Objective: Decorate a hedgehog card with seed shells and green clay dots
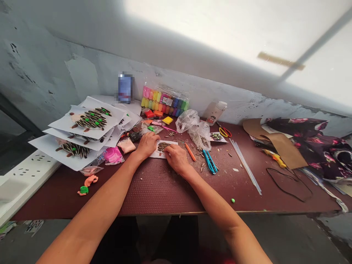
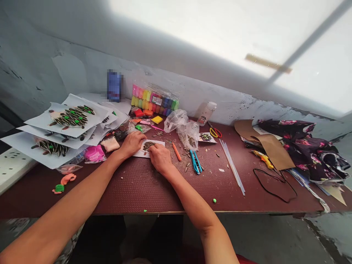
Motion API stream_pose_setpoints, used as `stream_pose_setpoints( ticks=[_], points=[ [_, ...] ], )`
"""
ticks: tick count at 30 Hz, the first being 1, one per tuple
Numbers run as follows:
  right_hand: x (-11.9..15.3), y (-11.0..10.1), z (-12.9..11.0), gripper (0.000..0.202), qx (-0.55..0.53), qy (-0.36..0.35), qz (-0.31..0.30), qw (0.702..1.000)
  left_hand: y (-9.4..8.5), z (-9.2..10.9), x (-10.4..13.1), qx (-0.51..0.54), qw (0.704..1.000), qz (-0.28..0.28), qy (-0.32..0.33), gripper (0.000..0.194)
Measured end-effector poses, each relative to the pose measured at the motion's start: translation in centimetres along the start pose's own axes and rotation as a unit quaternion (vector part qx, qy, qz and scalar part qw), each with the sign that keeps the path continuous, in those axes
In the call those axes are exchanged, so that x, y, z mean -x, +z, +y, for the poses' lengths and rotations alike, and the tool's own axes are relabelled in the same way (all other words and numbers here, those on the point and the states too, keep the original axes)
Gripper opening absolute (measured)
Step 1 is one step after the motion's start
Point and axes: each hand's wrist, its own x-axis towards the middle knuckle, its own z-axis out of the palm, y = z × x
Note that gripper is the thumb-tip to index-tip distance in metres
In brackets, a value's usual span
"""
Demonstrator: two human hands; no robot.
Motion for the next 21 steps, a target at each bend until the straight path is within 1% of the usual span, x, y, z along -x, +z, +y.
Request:
stream_pose_setpoints(
  ticks=[10, 21],
  points=[
    [-0.16, -0.27, -0.16, 0.027, 0.017, 0.003, -0.03, 0.999, -0.24, 0.35, 0.14, -0.014, 1.0, -0.001, -0.004, 0.03],
    [-0.2, -0.06, -0.22, 0.023, 0.009, -0.01, -0.018, 1.0, 0.07, 0.02, 0.09, 0.017, 1.0, 0.009, -0.007, 0.029]
  ],
)
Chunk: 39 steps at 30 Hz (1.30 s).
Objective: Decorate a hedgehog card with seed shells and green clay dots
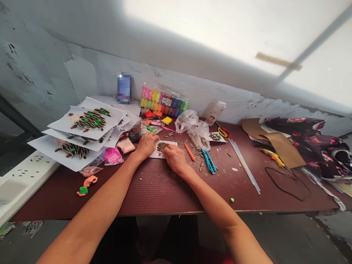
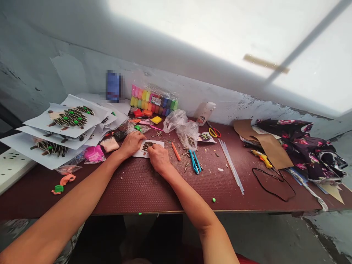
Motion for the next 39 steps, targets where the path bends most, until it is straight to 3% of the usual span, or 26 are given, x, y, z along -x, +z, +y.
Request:
stream_pose_setpoints(
  ticks=[10, 17, 24, 35, 39],
  points=[
    [0.3, 0.0, 0.2, 0.02, 0.005, -0.016, 0.026, 1.0, 0.1, -0.2, -0.1, 0.002, 1.0, -0.005, 0.003, 0.029],
    [0.2, -0.7, 1.7, 0.019, -0.034, 0.047, 0.081, 0.995, 0.1, -0.3, -0.1, -0.003, 1.0, -0.006, 0.003, 0.028],
    [-0.1, -0.9, 4.1, 0.019, -0.028, 0.124, 0.093, 0.988, 0.1, -0.4, -0.1, 0.006, 1.0, -0.007, 0.004, 0.028],
    [-0.1, -0.7, 5.8, 0.02, -0.009, 0.146, 0.095, 0.985, 0.1, -0.4, 0.0, 0.006, 1.0, -0.006, 0.003, 0.028],
    [-0.2, -0.5, 5.9, 0.02, -0.024, 0.125, 0.099, 0.987, 0.2, -0.4, 0.0, 0.006, 1.0, -0.004, 0.004, 0.028]
  ],
)
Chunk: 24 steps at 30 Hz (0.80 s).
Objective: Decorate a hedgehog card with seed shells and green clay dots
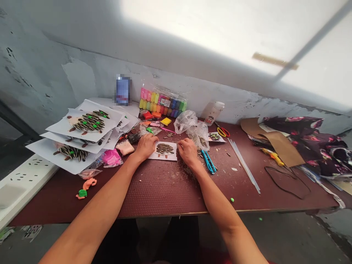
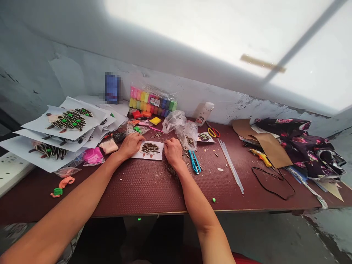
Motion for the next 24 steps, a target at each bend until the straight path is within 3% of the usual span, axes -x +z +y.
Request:
stream_pose_setpoints(
  ticks=[7, 12, 24],
  points=[
    [0.6, -0.2, -2.0, 0.013, -0.116, -0.135, -0.02, 0.984, -0.2, 0.2, 0.1, -0.004, 1.0, -0.004, 0.0, 0.03],
    [1.1, 0.0, -3.2, 0.013, -0.102, -0.206, -0.05, 0.972, -0.3, 0.3, 0.1, -0.004, 1.0, -0.008, -0.002, 0.029],
    [1.1, 0.9, -3.3, 0.016, -0.047, -0.218, -0.05, 0.974, -0.2, 0.3, 0.2, -0.01, 1.0, -0.007, -0.002, 0.028]
  ],
)
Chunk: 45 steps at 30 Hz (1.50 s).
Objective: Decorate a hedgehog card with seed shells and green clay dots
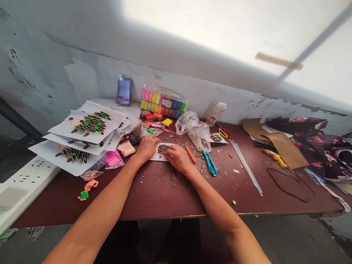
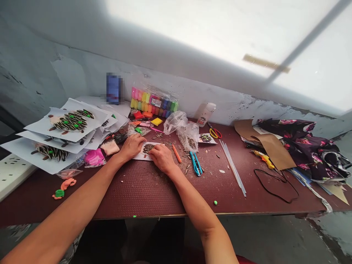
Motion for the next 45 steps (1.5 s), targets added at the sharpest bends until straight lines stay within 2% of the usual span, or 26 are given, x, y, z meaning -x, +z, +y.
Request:
stream_pose_setpoints(
  ticks=[11, 17, 20, 23, 28, 32, 39, 45],
  points=[
    [0.2, 0.3, 0.2, 0.015, -0.023, -0.005, 0.044, 0.999, 0.1, 0.0, 0.1, -0.006, 1.0, 0.01, 0.003, 0.029],
    [0.3, -0.5, 2.1, 0.02, 0.009, 0.137, 0.087, 0.987, 0.4, -0.2, 0.0, 0.009, 1.0, 0.015, 0.009, 0.027],
    [0.2, -0.9, 3.5, 0.025, 0.061, 0.209, 0.063, 0.974, 0.4, -0.2, 0.0, 0.01, 1.0, 0.015, 0.004, 0.027],
    [0.1, -1.1, 4.4, 0.032, 0.096, 0.244, 0.021, 0.965, 0.5, -0.3, 0.0, 0.009, 1.0, 0.016, 0.007, 0.027],
    [0.0, -1.3, 4.5, 0.03, 0.133, 0.247, -0.057, 0.958, 0.5, -0.3, 0.1, 0.007, 1.0, 0.021, 0.008, 0.026],
    [-0.1, -1.6, 4.3, 0.027, 0.158, 0.259, -0.071, 0.95, 0.4, -0.2, 0.1, 0.007, 1.0, 0.022, 0.008, 0.027],
    [0.1, -1.4, 4.4, 0.017, 0.142, 0.262, -0.042, 0.954, 0.6, -0.3, 0.2, 0.019, 1.0, 0.023, 0.007, 0.027],
    [0.3, -1.3, 4.4, 0.015, 0.082, 0.216, 0.052, 0.972, 0.8, -0.5, 0.2, 0.029, 0.999, 0.024, 0.005, 0.027]
  ],
)
